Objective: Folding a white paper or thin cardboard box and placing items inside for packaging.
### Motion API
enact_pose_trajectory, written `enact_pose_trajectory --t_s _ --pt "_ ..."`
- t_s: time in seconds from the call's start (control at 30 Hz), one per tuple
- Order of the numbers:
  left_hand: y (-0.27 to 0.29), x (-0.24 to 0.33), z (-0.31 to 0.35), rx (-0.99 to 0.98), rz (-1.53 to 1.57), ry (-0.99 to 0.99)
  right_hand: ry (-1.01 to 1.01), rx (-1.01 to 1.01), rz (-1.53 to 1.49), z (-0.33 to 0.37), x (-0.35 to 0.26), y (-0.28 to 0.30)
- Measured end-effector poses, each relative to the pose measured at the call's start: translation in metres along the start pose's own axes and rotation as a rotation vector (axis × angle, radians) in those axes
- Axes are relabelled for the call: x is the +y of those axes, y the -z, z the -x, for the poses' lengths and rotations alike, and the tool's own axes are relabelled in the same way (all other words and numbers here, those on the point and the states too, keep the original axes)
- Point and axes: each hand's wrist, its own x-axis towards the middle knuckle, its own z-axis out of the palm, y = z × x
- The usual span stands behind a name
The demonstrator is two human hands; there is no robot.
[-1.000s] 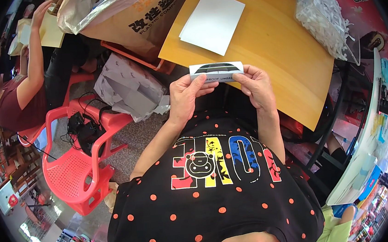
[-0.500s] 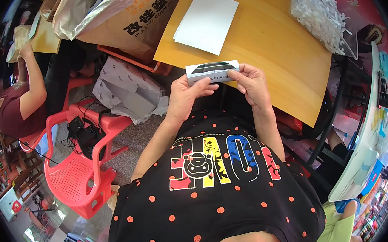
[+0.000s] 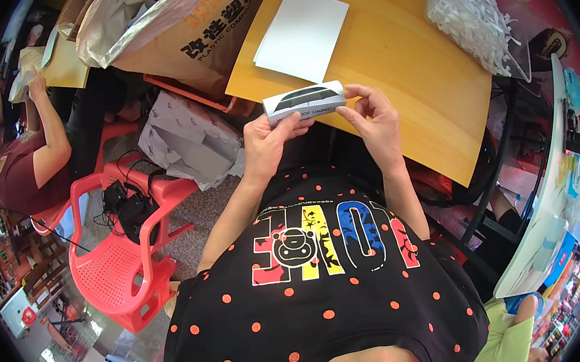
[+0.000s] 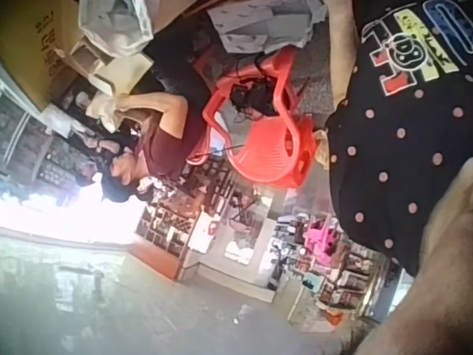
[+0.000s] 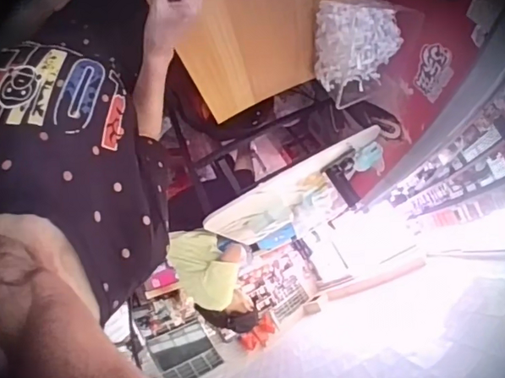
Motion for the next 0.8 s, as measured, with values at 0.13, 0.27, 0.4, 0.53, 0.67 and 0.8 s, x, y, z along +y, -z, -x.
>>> enact_pose_trajectory --t_s 0.13,0.27,0.4,0.53,0.67,0.8 --pt "-0.005 0.006 0.002 -0.020 -0.117 -0.115 0.306 -0.007 0.248 0.001 -0.007 0.006" --pt "-0.010 0.009 0.004 -0.046 -0.354 -0.250 0.426 -0.024 0.334 -0.003 0.000 0.010" --pt "-0.014 0.014 0.004 -0.055 -0.503 -0.313 0.524 -0.061 0.349 -0.009 0.006 0.012" --pt "-0.023 0.018 0.003 0.011 -0.435 -0.316 0.577 -0.135 0.378 -0.015 0.001 0.018" --pt "-0.030 0.022 -0.001 0.003 -0.382 -0.336 0.596 -0.152 0.349 -0.020 -0.003 0.020" --pt "-0.034 0.025 0.000 0.016 -0.373 -0.372 0.611 -0.158 0.367 -0.022 -0.006 0.020"
